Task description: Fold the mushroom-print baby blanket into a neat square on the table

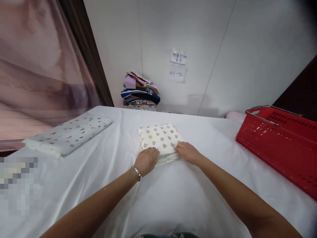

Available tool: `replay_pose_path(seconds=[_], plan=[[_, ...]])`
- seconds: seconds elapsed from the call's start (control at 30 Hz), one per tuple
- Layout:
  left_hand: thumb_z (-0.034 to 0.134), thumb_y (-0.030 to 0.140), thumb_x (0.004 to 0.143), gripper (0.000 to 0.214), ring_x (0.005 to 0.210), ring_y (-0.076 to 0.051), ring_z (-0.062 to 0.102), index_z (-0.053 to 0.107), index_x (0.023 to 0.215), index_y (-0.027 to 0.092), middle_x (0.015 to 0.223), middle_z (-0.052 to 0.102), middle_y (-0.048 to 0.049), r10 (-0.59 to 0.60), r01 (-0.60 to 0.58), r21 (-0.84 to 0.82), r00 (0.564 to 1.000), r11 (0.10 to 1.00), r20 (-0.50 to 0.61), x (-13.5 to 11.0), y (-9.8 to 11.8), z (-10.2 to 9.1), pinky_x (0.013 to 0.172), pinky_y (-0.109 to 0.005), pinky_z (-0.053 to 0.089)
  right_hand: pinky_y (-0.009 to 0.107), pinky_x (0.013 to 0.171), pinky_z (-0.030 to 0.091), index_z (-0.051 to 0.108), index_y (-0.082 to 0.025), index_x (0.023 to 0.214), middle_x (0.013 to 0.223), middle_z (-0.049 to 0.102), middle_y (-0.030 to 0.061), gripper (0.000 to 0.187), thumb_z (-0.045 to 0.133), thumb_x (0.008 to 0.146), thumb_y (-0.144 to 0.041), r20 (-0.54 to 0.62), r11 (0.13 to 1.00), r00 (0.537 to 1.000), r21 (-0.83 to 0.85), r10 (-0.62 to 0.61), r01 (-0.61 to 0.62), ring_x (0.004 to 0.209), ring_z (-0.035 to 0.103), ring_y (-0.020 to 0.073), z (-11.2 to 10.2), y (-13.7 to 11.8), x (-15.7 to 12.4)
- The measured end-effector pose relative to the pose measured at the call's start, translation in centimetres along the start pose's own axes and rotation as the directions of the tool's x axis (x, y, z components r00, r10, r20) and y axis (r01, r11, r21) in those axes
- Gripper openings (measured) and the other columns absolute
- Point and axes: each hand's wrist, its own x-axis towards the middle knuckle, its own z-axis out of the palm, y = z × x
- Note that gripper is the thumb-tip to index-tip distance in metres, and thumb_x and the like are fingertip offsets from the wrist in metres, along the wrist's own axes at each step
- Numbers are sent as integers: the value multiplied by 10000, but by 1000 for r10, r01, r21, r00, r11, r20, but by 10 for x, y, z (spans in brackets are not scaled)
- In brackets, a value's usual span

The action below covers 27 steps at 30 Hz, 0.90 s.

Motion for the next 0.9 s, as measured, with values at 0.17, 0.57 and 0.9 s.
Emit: replay_pose_path(seconds=[0.17, 0.57, 0.9], plan=[[401, 129, 793, 189, 817, -155, 527, 531, 915, 192, 865, 567, -26, -107, 99, -170, 993, 980, -42, -1, -3, 8, 702, -273, 419, 295, 778, 363, 525, -183, 1123, 998, 570, 65, 271, 456, 873, -261, -76, 996, 997, 87, -5, 11, 914, 483, 172, 3, -7, 1], [373, 110, 809, 213, 787, -184, 500, 564, 871, 182, 828, 559, -55, 55, -55, -18, 997, 998, 51, -11, 9, 6, 698, -323, 404, 284, 696, 336, 603, -167, 918, 886, 572, 66, 265, 358, 869, -77, -175, 992, 978, -88, -110, 96, 800, 450, 165, 16, -1, -11], [372, 190, 864, 202, 798, -189, 481, 567, 912, 179, 851, 553, -60, 73, -72, -35, 997, 997, 16, -18, 8, 10, 695, -329, 383, 293, 730, 351, 582, -175, 1021, 926, 561, 69, 302, 353, 851, -75, -111, 995, 989, 7, -97, 99, 826, 452, 176, 17, -4, -18]])
